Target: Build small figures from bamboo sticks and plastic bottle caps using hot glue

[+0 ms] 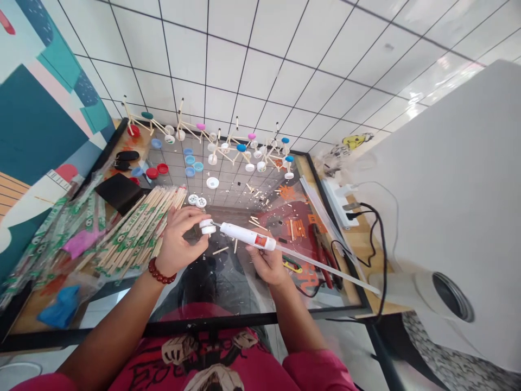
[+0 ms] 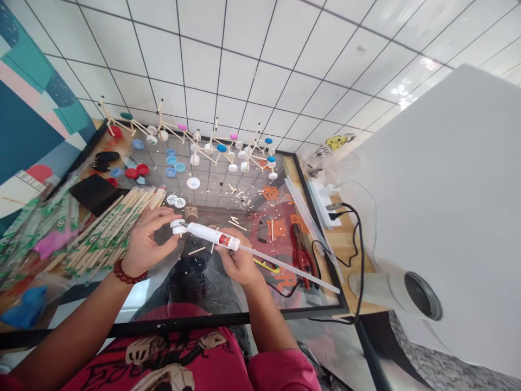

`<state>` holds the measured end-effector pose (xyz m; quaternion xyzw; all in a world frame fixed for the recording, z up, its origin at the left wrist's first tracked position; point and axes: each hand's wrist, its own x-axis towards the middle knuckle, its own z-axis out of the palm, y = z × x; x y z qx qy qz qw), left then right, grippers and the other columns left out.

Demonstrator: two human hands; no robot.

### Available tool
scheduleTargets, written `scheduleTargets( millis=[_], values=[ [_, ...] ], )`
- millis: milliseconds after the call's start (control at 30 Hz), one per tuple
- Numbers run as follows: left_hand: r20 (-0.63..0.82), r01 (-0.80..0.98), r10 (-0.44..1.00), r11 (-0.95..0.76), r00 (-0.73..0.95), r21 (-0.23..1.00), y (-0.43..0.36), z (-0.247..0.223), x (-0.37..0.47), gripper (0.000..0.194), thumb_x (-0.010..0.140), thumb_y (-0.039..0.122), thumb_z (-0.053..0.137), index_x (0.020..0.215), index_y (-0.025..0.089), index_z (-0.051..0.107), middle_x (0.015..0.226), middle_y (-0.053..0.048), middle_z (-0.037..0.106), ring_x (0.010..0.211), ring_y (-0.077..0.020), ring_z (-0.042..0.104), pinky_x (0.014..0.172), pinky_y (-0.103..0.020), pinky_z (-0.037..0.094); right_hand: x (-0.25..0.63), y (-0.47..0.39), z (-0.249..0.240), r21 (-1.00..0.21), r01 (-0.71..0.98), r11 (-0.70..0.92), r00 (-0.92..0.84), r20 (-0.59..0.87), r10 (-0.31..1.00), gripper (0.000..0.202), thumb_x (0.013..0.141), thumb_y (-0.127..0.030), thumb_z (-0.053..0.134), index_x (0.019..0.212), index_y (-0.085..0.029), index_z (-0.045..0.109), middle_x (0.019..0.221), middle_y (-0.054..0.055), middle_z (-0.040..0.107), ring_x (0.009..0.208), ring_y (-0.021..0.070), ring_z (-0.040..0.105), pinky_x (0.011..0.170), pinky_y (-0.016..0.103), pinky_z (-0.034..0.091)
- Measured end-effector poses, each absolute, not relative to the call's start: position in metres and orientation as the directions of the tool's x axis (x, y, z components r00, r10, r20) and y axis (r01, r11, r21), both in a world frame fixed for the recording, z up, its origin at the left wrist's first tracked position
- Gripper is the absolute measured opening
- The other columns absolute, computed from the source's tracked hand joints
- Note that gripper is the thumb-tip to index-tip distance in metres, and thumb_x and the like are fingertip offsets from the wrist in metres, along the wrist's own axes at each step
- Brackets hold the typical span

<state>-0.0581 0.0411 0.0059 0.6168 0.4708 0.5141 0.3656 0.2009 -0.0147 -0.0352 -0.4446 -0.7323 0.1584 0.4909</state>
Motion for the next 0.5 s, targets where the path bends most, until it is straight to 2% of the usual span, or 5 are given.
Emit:
scheduleTargets(
  millis=[167,333,500],
  values=[
    [0.287,0.23,0.958,-0.278,-0.004,0.933,0.0412,0.0022,-0.0586,0.032,0.064,0.019,0.09,0.092,0.034,0.093,0.099,-0.006,0.076,0.11,-0.0369,0.07,0.142,-0.06,0.008,0.2015,-0.0132,-0.0369,-0.65,0.505,0.568,-0.163,0.574,0.803,0.021,0.112,-0.03,0.062,0.131,-0.026,0.069,0.117,0.011,0.083,0.103,0.0269,0.082,0.09,0.043,0.07],
    [0.257,0.278,0.966,-0.255,0.03,0.926,0.0419,0.0033,-0.0595,0.037,0.06,0.017,0.091,0.092,0.036,0.09,0.098,-0.005,0.072,0.116,-0.0387,0.067,0.142,-0.062,0.0,0.2009,-0.0125,-0.0355,-0.635,0.526,0.566,-0.201,0.554,0.808,0.022,0.109,-0.027,0.064,0.131,-0.026,0.07,0.116,0.012,0.084,0.101,0.0273,0.083,0.089,0.043,0.07],
    [0.239,0.259,0.971,-0.233,0.006,0.937,0.041,0.0051,-0.0586,0.036,0.06,0.015,0.091,0.092,0.033,0.09,0.098,-0.003,0.071,0.114,-0.0369,0.067,0.142,-0.061,0.004,0.2014,-0.0132,-0.0337,-0.643,0.529,0.554,-0.206,0.536,0.819,0.023,0.11,-0.026,0.063,0.131,-0.025,0.07,0.115,0.011,0.084,0.1,0.0267,0.082,0.087,0.041,0.069]
  ],
)
